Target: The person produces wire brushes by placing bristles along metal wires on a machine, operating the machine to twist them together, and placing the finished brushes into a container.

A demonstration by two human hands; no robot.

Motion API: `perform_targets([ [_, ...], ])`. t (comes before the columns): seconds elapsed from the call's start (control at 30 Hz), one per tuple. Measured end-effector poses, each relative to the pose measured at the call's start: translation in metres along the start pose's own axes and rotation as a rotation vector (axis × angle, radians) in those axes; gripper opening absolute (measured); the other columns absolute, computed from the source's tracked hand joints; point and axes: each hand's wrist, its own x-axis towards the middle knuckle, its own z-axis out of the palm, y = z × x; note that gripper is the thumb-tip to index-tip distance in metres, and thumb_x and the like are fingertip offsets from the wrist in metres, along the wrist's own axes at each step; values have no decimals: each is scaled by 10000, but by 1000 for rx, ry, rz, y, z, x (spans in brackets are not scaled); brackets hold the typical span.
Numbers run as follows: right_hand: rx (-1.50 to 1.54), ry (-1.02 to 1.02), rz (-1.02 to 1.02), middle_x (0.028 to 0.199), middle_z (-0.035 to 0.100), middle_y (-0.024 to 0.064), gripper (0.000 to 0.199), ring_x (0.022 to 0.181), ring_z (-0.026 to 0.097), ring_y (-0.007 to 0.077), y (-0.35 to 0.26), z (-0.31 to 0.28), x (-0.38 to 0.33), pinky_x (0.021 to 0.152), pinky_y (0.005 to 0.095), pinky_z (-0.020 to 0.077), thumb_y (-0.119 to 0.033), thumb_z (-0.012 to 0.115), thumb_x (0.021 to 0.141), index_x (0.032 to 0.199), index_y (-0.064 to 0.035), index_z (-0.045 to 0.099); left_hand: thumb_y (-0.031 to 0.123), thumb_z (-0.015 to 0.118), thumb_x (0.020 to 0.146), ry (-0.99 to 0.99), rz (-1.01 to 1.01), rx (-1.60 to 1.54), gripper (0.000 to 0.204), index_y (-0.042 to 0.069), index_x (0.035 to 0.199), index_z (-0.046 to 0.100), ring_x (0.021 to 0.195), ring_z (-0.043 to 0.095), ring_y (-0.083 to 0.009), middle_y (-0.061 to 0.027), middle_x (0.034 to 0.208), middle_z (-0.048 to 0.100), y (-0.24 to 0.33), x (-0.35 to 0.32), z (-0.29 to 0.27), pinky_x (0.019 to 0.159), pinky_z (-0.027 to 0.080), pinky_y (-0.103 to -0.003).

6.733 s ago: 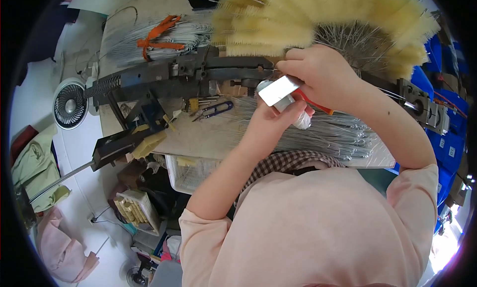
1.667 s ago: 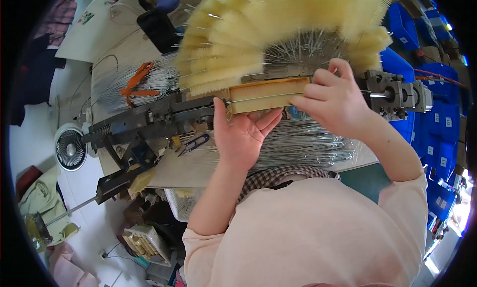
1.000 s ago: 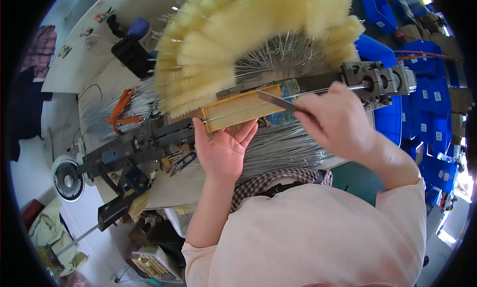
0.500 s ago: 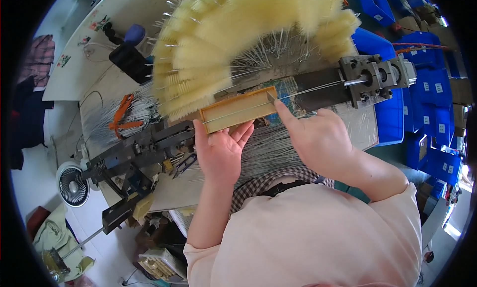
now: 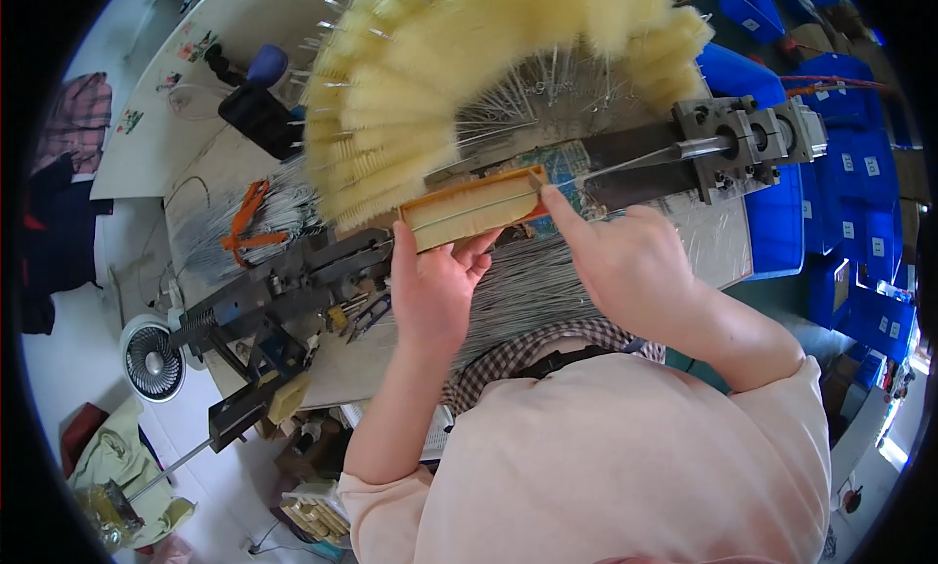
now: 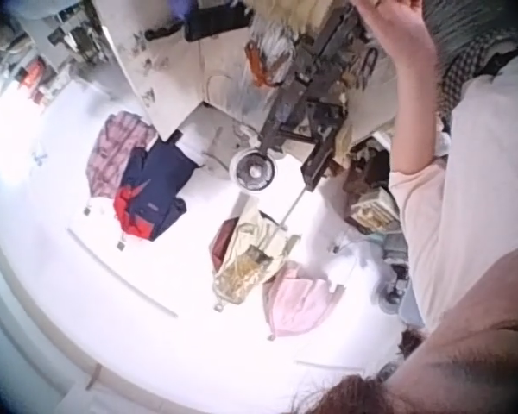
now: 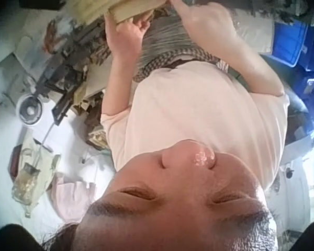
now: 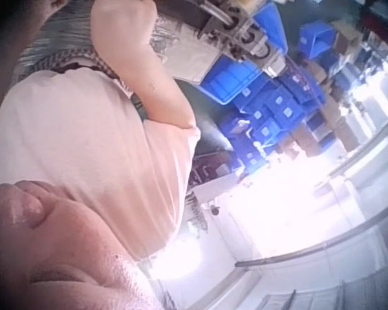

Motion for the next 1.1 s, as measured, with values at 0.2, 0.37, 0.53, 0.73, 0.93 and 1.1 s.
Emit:
perform_targets([
  [0.2,154,101,176,497,481,20,549,422,463,204,-2,-6,-4,498,334,381,-86,582,709,1235,21,461,588,282,887,79,-58,250,649,120,1336,310,1151,444,-168,-23,1301,433,-2,-2,-6,822,273,-305],
  [0.37,498,355,232,600,572,64,423,547,543,248,10,-9,-23,576,294,439,-21,587,773,1185,-11,491,532,364,897,45,-76,284,570,129,1299,343,1157,445,-140,-10,1294,439,-26,2,-24,777,290,-255],
  [0.53,1066,214,467,983,570,93,217,762,503,100,21,10,-52,673,233,435,63,414,872,1080,-1,421,461,469,886,1,-114,368,668,75,1370,218,1234,377,-186,-76,1375,344,-49,-3,-28,884,305,-304],
  [0.73,1075,185,585,786,566,40,263,670,476,74,34,38,-65,595,221,402,62,553,776,1019,-23,502,422,396,926,-9,-351,268,609,46,1379,240,1259,364,-219,-120,1370,373,-36,-51,-31,998,300,-328],
  [0.93,1039,-141,386,902,609,143,313,732,589,241,8,75,-60,666,326,462,-163,587,828,1116,-45,553,374,398,938,227,155,-322,428,83,1245,454,854,520,-136,-44,1047,571,-20,-108,-119,750,412,-279],
  [1.1,1032,-294,299,948,606,163,351,850,592,266,-39,105,-3,750,349,456,-317,464,905,1114,-43,530,350,397,943,400,284,-345,384,76,1197,484,740,484,-109,-13,886,559,-20,-106,-98,662,394,-253],
])
